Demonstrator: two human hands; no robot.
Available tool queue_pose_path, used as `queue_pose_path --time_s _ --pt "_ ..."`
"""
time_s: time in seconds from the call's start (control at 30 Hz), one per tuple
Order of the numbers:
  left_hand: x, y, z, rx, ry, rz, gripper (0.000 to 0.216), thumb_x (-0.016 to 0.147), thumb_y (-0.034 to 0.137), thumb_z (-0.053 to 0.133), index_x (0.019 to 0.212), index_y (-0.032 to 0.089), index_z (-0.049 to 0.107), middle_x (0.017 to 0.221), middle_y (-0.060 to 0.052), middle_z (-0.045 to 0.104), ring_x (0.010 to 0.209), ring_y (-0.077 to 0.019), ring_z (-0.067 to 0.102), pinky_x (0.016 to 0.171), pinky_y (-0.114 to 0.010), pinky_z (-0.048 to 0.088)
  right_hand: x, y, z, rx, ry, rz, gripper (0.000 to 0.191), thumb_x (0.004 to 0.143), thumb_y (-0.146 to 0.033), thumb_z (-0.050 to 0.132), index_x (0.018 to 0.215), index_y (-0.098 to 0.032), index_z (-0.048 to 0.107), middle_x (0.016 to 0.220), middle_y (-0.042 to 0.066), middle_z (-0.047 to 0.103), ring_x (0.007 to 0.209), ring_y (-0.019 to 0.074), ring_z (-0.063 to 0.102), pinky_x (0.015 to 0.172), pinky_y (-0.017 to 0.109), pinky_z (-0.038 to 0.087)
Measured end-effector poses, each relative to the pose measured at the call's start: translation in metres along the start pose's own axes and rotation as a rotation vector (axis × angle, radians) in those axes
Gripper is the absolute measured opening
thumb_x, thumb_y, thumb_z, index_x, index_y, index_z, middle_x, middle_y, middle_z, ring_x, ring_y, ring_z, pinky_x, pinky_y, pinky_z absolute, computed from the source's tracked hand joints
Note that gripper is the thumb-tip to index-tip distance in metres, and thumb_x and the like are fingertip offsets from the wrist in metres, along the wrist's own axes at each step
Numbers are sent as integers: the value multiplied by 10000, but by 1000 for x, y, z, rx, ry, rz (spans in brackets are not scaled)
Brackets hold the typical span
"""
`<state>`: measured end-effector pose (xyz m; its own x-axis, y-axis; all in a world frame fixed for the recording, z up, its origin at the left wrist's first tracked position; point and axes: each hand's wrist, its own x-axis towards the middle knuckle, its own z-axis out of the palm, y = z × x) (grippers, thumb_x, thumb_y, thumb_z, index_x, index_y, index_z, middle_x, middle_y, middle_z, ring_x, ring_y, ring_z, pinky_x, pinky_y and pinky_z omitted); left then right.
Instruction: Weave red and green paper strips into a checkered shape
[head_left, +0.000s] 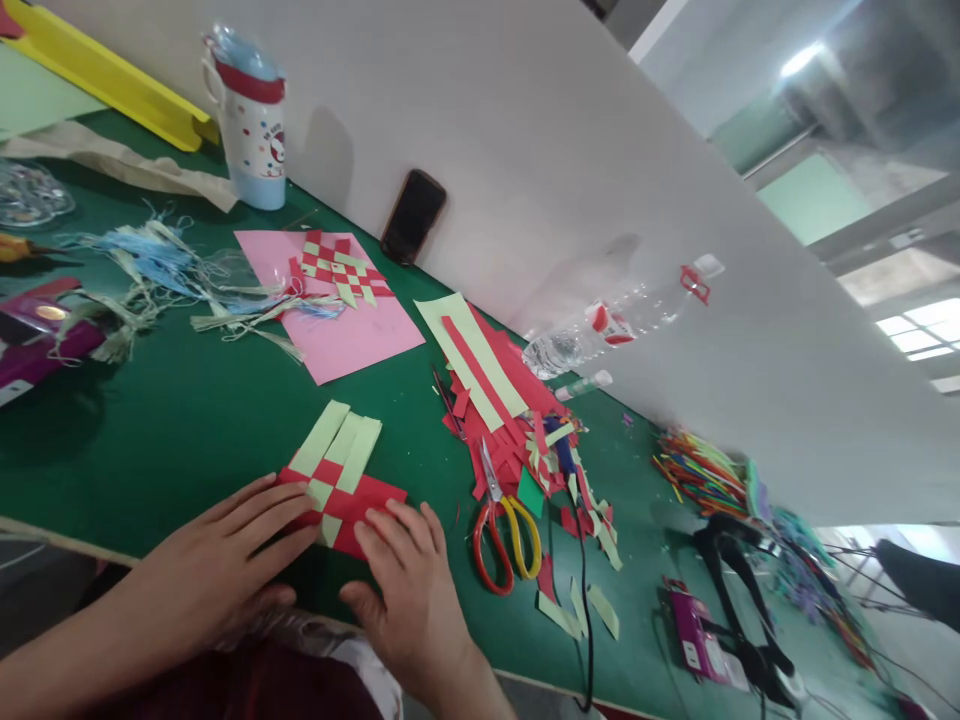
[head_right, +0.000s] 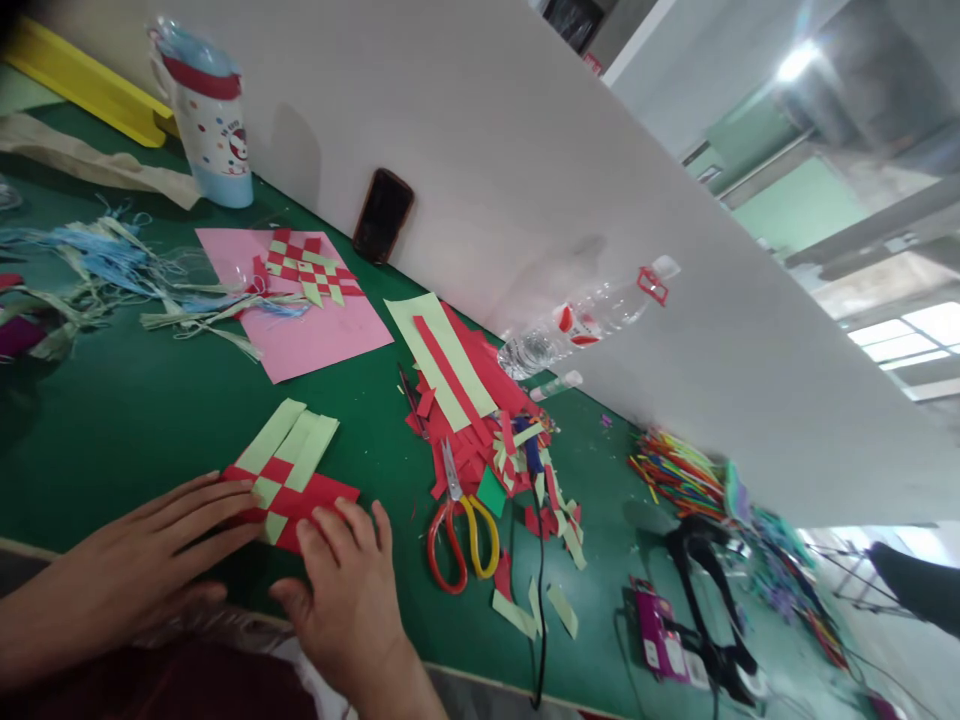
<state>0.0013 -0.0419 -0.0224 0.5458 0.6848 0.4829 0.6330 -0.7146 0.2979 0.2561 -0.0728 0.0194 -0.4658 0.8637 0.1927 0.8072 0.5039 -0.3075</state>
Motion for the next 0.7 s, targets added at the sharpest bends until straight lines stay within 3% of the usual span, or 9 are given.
queue_pose_path --time_s 0.1,0.17,0.27,0.37,0.53,0.7 --pt "9 3 -1 -50 -32 -13 303 1029 466 515 1119 280 737 1300 -29 733 1311 -226 602 1298 -404 214 25 11 -14 42 32 35 334 1071 -258 481 1339 -177 662 1303 116 722 1310 289 581 1162 519 455" --pt "18 8 4 -58 -45 -5 312 997 507 575 1142 285 740 1318 -29 732 1340 -236 585 1303 -398 186 49 24 -18 55 53 -26 354 1054 -168 444 1316 -154 681 1305 128 710 1343 279 554 1155 460 480" --pt "30 15 16 -30 -64 77 456 956 611 600 1243 280 726 1321 -16 749 1334 -237 589 1316 -378 76 86 40 -12 46 33 -31 359 1047 -208 494 1346 -113 667 1374 159 666 1415 297 489 1201 462 438" --pt "38 18 28 -10 -104 155 626 948 727 505 1316 261 702 1391 -32 719 1352 -225 577 1313 -383 9 112 49 -1 20 -64 57 467 1051 -312 540 1467 -102 571 1520 170 568 1513 325 379 1239 500 378" --pt "33 13 33 -22 -210 175 736 933 790 437 1462 302 594 1487 5 649 1475 -244 446 1307 -432 -20 121 52 15 -39 -224 157 575 1072 -376 506 1591 -146 415 1652 135 427 1589 326 245 1275 572 271" --pt "31 12 30 -26 -285 169 791 938 781 439 1583 324 417 1543 18 597 1561 -246 302 1310 -455 2 117 53 23 -63 -216 156 565 1085 -370 483 1606 -169 400 1675 114 394 1597 308 223 1299 549 215"
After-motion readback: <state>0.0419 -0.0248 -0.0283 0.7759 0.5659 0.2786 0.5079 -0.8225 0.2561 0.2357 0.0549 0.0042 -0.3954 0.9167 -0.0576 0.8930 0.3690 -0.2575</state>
